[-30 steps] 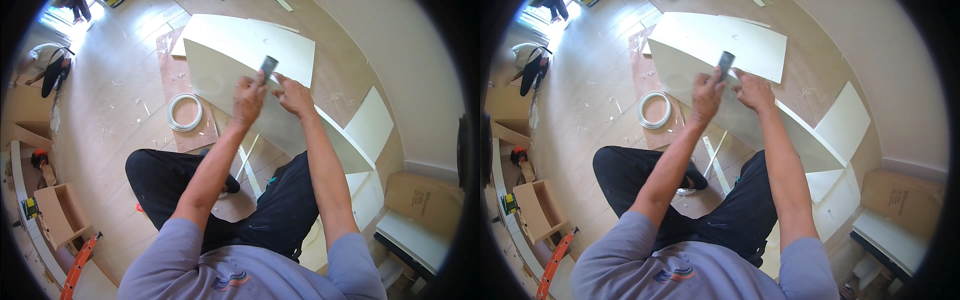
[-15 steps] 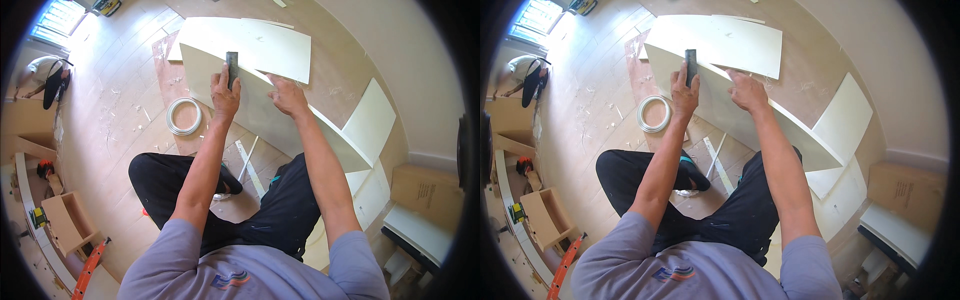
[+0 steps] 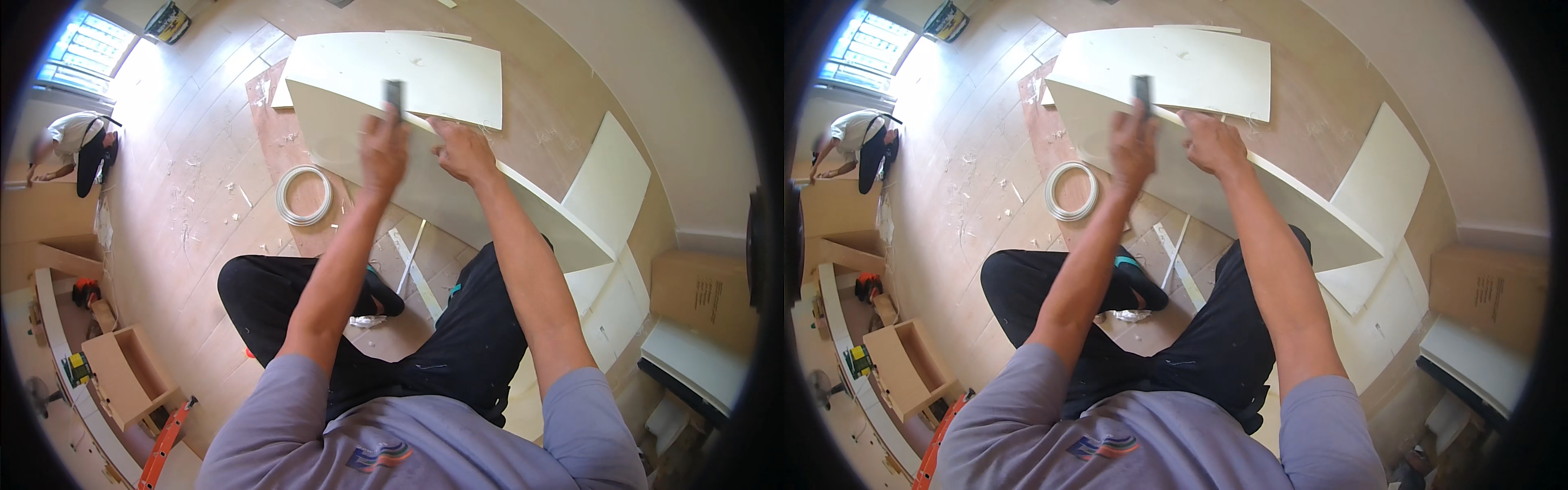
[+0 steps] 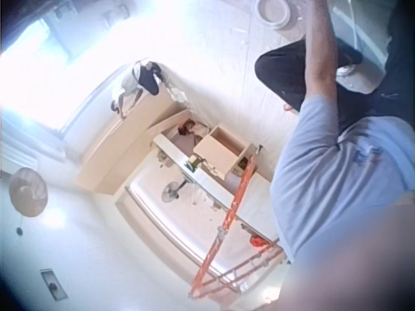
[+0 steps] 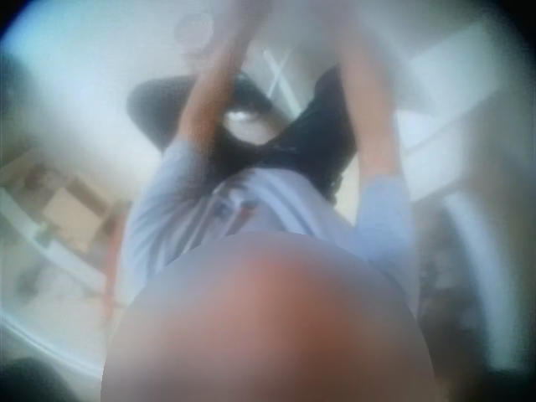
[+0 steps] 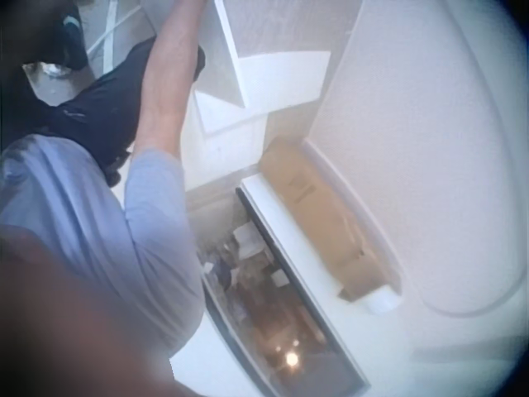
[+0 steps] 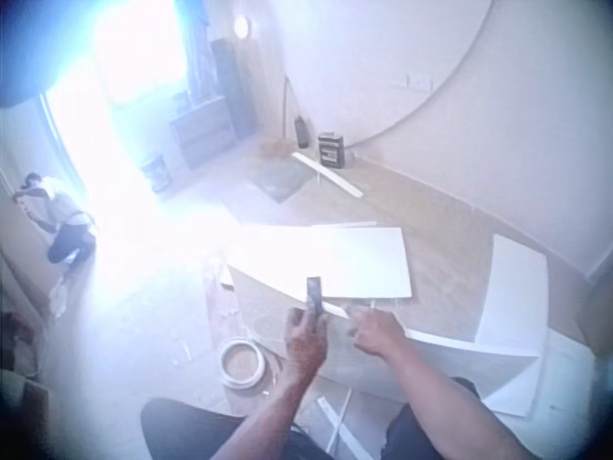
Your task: The person sits on the floor and scrapes the edge of a large white panel with a utility knife, then wipes the surface with a cloth. The person flips the panel and uses a sanding block to smooth the surface and edges. Another person sweeps debris in the background.
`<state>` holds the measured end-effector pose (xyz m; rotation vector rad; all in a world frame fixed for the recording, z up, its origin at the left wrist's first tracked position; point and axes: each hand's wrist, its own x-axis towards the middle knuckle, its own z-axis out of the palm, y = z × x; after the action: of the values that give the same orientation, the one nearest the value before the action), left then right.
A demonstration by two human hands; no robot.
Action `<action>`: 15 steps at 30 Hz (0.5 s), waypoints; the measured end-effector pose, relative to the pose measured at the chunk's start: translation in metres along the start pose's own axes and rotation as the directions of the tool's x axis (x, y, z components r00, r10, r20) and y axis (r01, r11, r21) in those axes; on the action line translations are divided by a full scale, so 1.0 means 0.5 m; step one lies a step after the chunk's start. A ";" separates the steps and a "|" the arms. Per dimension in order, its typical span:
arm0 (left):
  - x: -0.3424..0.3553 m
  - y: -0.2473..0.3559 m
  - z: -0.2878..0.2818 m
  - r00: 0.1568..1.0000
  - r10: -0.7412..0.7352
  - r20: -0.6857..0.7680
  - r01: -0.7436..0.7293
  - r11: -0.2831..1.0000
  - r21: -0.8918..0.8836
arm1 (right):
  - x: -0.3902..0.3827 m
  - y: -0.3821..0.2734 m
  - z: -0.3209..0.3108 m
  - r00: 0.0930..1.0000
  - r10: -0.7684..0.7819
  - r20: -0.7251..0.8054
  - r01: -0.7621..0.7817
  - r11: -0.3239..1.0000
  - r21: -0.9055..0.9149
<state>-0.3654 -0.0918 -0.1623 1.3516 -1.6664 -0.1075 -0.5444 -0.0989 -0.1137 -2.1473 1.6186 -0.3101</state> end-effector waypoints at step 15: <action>-0.031 0.035 0.011 0.988 0.095 0.118 -0.094 0.995 -0.012 | -0.002 0.000 0.001 1.000 -0.003 -0.015 0.003 1.000 0.014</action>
<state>-0.3830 -0.0753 -0.1643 1.2803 -1.8253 -0.1397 -0.5447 -0.0977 -0.1140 -2.1418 1.6165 -0.3380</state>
